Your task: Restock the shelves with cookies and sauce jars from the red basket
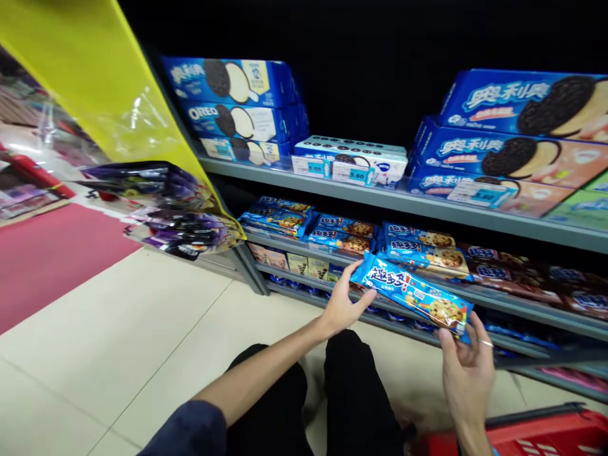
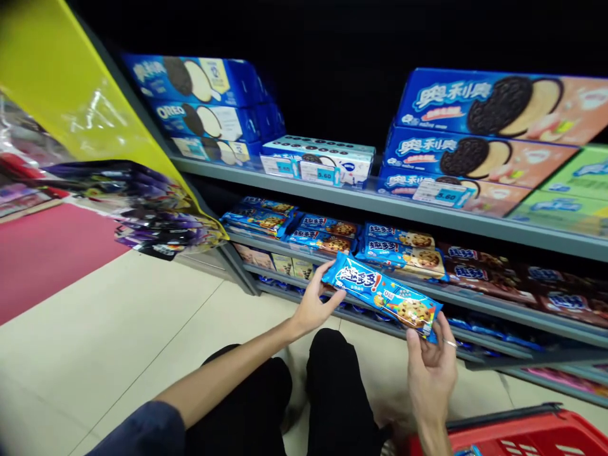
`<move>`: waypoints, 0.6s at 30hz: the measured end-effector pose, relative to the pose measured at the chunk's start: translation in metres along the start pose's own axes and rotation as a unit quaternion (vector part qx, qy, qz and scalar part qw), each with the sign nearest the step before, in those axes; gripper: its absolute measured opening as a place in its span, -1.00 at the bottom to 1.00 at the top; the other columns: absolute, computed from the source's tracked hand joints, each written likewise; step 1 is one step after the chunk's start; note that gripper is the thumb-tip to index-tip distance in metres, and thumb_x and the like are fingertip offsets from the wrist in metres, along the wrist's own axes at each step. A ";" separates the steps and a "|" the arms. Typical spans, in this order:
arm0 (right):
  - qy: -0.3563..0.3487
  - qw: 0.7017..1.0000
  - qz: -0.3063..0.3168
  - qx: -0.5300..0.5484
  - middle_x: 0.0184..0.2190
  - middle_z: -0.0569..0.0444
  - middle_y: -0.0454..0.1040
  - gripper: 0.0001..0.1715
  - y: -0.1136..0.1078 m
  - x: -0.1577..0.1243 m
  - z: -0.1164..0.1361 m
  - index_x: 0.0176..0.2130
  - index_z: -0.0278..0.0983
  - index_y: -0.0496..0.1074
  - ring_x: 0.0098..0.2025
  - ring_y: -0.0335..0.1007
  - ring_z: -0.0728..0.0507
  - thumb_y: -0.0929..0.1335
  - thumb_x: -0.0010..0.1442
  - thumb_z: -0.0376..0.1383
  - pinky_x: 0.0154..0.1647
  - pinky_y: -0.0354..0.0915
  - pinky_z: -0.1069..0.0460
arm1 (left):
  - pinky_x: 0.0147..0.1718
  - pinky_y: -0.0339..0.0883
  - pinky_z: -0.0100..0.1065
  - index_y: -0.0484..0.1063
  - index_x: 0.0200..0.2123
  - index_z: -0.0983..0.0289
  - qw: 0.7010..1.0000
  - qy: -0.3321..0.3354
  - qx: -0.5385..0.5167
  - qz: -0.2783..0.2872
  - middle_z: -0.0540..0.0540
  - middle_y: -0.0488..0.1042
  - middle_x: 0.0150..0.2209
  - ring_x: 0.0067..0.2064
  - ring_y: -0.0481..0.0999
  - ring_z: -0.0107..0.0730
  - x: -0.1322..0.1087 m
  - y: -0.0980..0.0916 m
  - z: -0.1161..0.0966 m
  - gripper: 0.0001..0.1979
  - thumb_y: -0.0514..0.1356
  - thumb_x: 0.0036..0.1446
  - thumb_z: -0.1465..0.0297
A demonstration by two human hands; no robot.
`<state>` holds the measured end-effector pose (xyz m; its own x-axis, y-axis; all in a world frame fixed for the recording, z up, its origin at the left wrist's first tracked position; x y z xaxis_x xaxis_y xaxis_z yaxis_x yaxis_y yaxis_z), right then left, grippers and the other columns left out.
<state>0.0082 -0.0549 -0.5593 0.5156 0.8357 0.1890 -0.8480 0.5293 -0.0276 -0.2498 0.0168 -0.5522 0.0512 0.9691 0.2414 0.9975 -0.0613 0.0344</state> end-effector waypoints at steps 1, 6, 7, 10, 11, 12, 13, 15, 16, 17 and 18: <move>-0.013 1.000 0.005 0.003 0.31 -0.18 0.37 0.01 0.008 0.000 0.005 0.45 -0.18 0.25 0.12 0.54 -0.24 0.55 0.16 -0.02 0.33 0.37 -0.23 | 0.06 0.50 -0.17 0.14 0.39 0.20 1.000 0.013 -0.006 -0.017 0.27 0.44 0.22 0.06 0.57 -0.15 0.002 -0.006 -0.001 -0.26 0.33 0.28 0.13; -0.046 0.994 0.092 0.038 0.41 -0.17 0.29 -0.08 0.087 -0.005 0.039 0.47 -0.17 0.21 0.36 0.37 -0.30 0.49 0.28 -0.04 0.39 0.33 -0.18 | 0.24 0.36 -0.14 0.25 0.30 0.26 0.985 0.070 0.017 -0.154 0.28 0.43 0.25 0.20 0.50 -0.11 0.022 -0.079 -0.021 -0.40 0.26 0.33 0.11; -0.042 0.989 0.132 0.054 0.43 -0.15 0.26 -0.10 0.111 -0.006 0.045 0.48 -0.17 0.20 0.38 0.34 -0.30 0.47 0.31 -0.03 0.39 0.33 -0.16 | 0.25 0.35 -0.14 0.31 0.26 0.26 0.978 0.077 0.041 -0.189 0.26 0.45 0.23 0.21 0.49 -0.11 0.027 -0.102 -0.029 -0.44 0.26 0.32 0.12; -0.037 0.958 0.264 0.108 0.48 -0.11 0.18 -0.07 0.196 -0.002 0.061 0.52 -0.15 0.11 0.39 0.34 -0.26 0.42 0.35 0.00 0.39 0.35 -0.14 | 0.22 0.36 -0.15 0.40 0.18 0.31 0.951 0.073 0.119 -0.275 0.23 0.54 0.13 0.15 0.53 -0.11 0.048 -0.176 -0.054 -0.54 0.24 0.31 0.20; -0.040 0.948 0.293 0.119 0.48 -0.12 0.18 -0.06 0.225 0.003 0.066 0.53 -0.16 0.08 0.36 0.37 -0.25 0.41 0.35 0.01 0.40 0.35 -0.15 | 0.21 0.36 -0.16 0.41 0.19 0.33 0.944 0.062 0.148 -0.290 0.24 0.56 0.10 0.13 0.54 -0.11 0.060 -0.200 -0.061 -0.55 0.22 0.32 0.24; -0.046 0.941 0.314 0.121 0.47 -0.14 0.20 -0.04 0.254 0.009 0.070 0.53 -0.19 0.06 0.33 0.40 -0.25 0.40 0.35 0.03 0.39 0.35 -0.16 | 0.21 0.35 -0.17 0.42 0.19 0.35 0.934 0.046 0.186 -0.301 0.25 0.56 0.09 0.13 0.54 -0.12 0.073 -0.222 -0.068 -0.57 0.19 0.33 0.28; -0.053 0.936 0.329 0.112 0.44 -0.18 0.24 -0.02 0.284 0.017 0.073 0.54 -0.23 0.04 0.29 0.44 -0.26 0.39 0.35 0.04 0.37 0.37 -0.18 | 0.23 0.33 -0.19 0.42 0.18 0.38 0.923 0.024 0.230 -0.307 0.27 0.56 0.10 0.15 0.54 -0.12 0.088 -0.241 -0.073 -0.60 0.15 0.36 0.32; -0.068 0.932 0.350 0.066 0.37 -0.26 0.34 0.03 0.340 0.033 0.076 0.53 -0.34 0.02 0.22 0.49 -0.30 0.36 0.34 0.07 0.33 0.40 -0.24 | 0.25 0.29 -0.21 0.43 0.15 0.41 0.891 -0.037 0.318 -0.323 0.33 0.55 0.12 0.19 0.51 -0.11 0.120 -0.274 -0.076 -0.65 0.08 0.41 0.37; -0.074 0.933 0.351 0.032 0.34 -0.28 0.38 0.03 0.365 0.041 0.074 0.52 -0.37 0.03 0.23 0.47 -0.34 0.35 0.34 0.08 0.33 0.38 -0.26 | 0.27 0.26 -0.20 0.42 0.15 0.43 0.879 -0.057 0.339 -0.331 0.37 0.53 0.14 0.22 0.49 -0.09 0.134 -0.287 -0.075 -0.65 0.06 0.43 0.38; -0.074 0.936 0.345 -0.004 0.33 -0.28 0.38 0.02 0.386 0.047 0.071 0.51 -0.38 0.06 0.28 0.43 -0.37 0.34 0.34 0.09 0.37 0.33 -0.28 | 0.28 0.24 -0.18 0.41 0.15 0.46 0.869 -0.074 0.353 -0.339 0.43 0.50 0.15 0.24 0.47 -0.05 0.146 -0.298 -0.072 -0.65 0.05 0.43 0.38; -0.069 0.938 0.337 -0.039 0.35 -0.28 0.36 -0.01 0.404 0.052 0.066 0.49 -0.38 0.09 0.35 0.35 -0.40 0.32 0.35 0.10 0.42 0.26 -0.29 | 0.30 0.21 -0.14 0.40 0.14 0.48 0.862 -0.085 0.359 -0.347 0.48 0.48 0.17 0.26 0.45 -0.01 0.156 -0.307 -0.068 -0.64 0.06 0.43 0.38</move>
<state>-0.3154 0.1925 -0.4955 -0.1591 0.9605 0.2282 -0.9612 -0.0979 -0.2580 -0.5510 0.1708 -0.4586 -0.6242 0.7379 0.2566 0.5607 0.6519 -0.5106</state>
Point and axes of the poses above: each hand's wrist, its own x-axis towards the middle knuckle, its own y-axis out of the palm, z = x × y, the point moved 6 cm from there along x, towards the middle knuckle
